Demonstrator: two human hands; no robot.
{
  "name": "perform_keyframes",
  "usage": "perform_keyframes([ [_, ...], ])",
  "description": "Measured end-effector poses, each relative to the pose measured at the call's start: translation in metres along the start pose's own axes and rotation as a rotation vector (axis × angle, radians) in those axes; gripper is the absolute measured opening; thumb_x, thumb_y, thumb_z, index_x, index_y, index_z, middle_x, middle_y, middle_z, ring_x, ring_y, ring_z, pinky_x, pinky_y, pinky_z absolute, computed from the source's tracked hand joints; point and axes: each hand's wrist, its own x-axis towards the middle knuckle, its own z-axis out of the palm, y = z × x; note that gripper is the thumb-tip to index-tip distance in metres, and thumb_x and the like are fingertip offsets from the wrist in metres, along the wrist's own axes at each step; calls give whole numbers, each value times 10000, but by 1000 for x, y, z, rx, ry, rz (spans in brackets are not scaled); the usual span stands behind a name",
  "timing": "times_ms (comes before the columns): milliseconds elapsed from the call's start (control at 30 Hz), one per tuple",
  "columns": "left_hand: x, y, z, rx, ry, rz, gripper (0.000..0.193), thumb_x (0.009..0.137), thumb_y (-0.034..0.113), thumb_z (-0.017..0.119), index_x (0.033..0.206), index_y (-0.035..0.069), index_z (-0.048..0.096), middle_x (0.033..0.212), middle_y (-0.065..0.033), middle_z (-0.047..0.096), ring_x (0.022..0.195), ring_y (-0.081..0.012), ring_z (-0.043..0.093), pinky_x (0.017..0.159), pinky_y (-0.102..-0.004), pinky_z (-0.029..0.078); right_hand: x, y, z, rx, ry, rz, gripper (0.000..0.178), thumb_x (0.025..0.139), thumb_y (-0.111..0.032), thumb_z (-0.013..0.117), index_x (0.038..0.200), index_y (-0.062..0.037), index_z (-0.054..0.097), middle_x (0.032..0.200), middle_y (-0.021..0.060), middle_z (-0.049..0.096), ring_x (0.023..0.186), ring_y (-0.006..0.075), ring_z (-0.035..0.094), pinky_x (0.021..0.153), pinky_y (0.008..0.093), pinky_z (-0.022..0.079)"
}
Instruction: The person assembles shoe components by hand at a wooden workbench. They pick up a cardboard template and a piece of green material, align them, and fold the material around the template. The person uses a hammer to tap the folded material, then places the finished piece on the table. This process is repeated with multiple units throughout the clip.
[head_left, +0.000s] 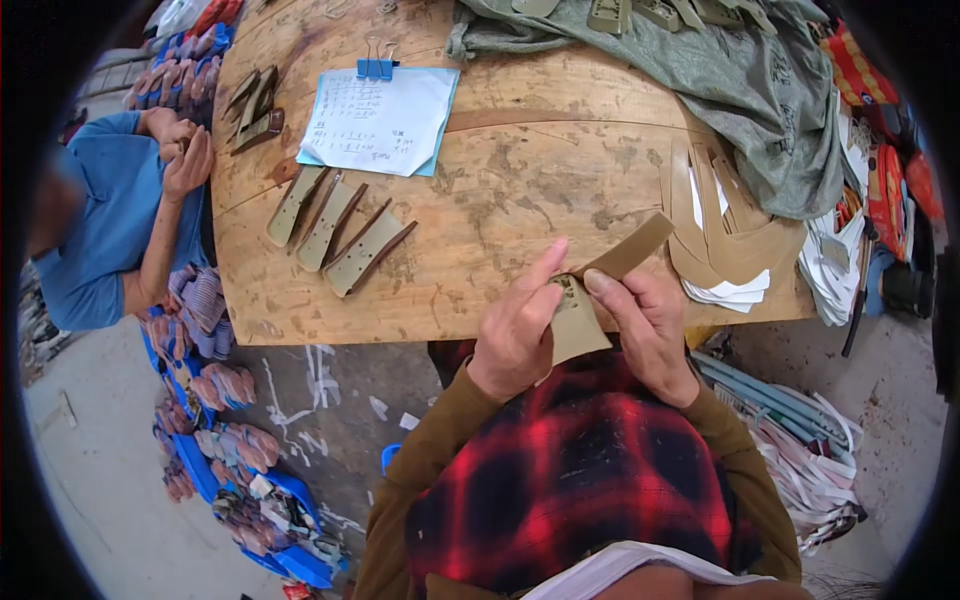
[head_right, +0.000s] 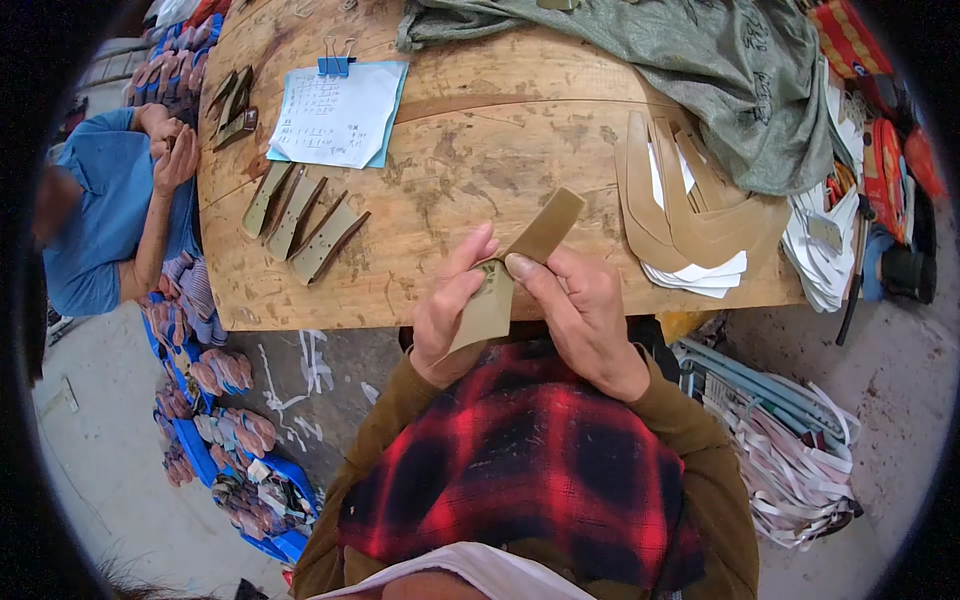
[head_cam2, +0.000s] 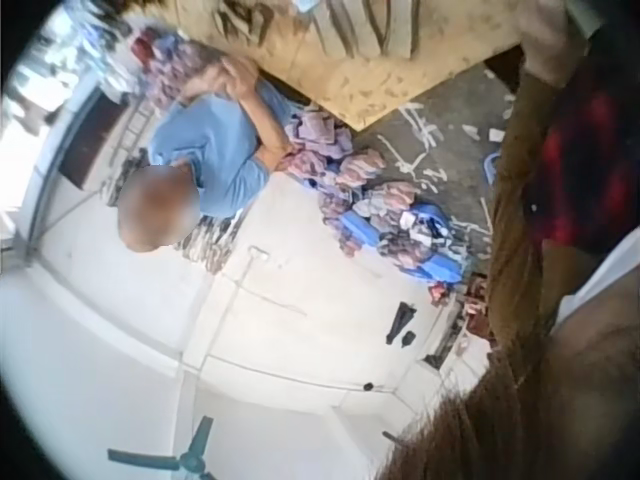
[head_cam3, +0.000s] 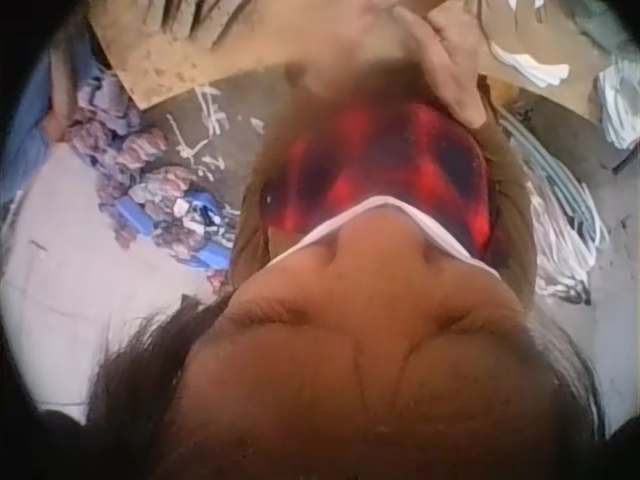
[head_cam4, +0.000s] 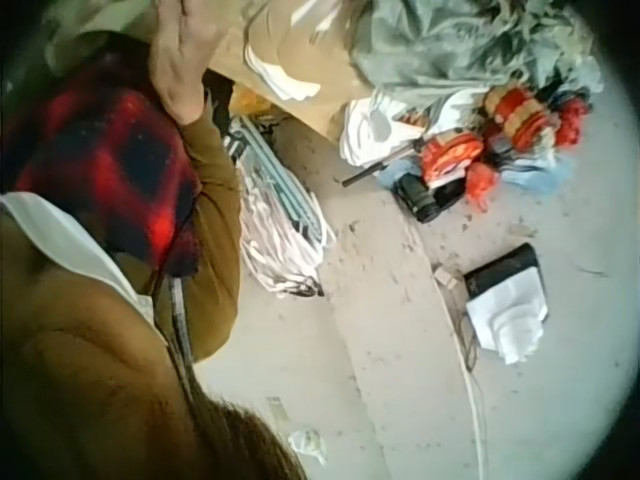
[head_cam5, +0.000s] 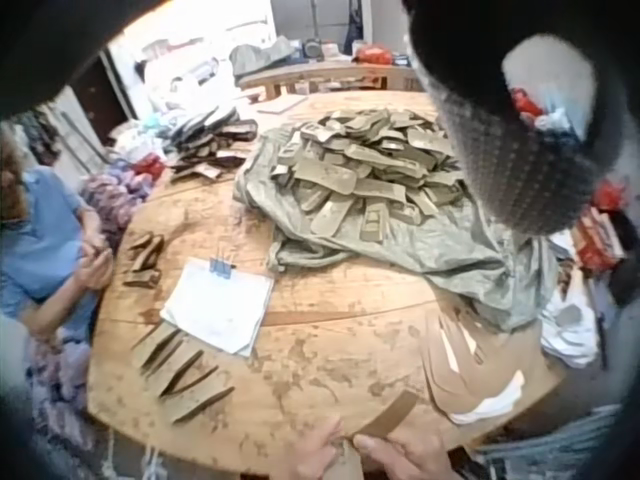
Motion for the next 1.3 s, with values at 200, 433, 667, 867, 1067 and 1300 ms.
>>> perform_keyframes([
  [200, 2, -4, 10, 79, 50, -21, 359, 758, -159, 545, 1063, 5, 452, 1270, -293, 565, 1022, -389, 658, 791, -392, 573, 4, 9, 0, 101, -8, 84, 223, 981, -121, 545, 1073, 40, 669, 840, 45, 675, 757, 87, 587, 682, 252, 467],
  [433, -8, -10, 5, -20, -2, -76, 301, 880, -55, 609, 1121, 13, 442, 1348, -355, 475, 1082, -391, 640, 893, -419, 538, 20, 8, -10, 168, -78, 1, 229, 993, -112, 536, 1091, 44, 672, 967, 69, 713, 899, 109, 643, 819, 258, 507],
  [667, -2, -5, 5, 130, -23, -43, 343, 842, -71, 631, 1125, 8, 456, 1301, -340, 523, 1029, -400, 656, 830, -403, 551, 5, -5, -4, 149, 14, 0, 284, 1023, -156, 480, 1088, 68, 644, 1036, 129, 710, 966, 145, 652, 881, 283, 497],
  [867, -3, -9, 15, 249, -29, -27, 471, 673, 8, 711, 1082, -14, 478, 1334, -257, 527, 910, -355, 641, 731, -401, 546, 2, 2, -3, 201, 81, 53, 282, 1023, -144, 475, 1076, 79, 638, 1050, 143, 706, 994, 160, 651, 915, 293, 493],
  [1067, -4, -12, 17, 257, -58, -8, 416, 704, -31, 655, 1081, -14, 480, 1330, -251, 532, 920, -355, 641, 740, -390, 545, 13, 7, -6, 61, 176, 58, 239, 1004, -156, 533, 1016, 43, 664, 897, 50, 687, 838, 92, 612, 760, 255, 489],
  [1300, 1, -8, 16, 264, -32, -65, 362, 736, -88, 587, 1075, -15, 482, 1315, -257, 538, 951, -371, 639, 772, -395, 544, 18, 21, -10, 68, 113, -26, 228, 988, -155, 560, 961, 48, 662, 810, 51, 662, 754, 75, 573, 687, 254, 469],
])
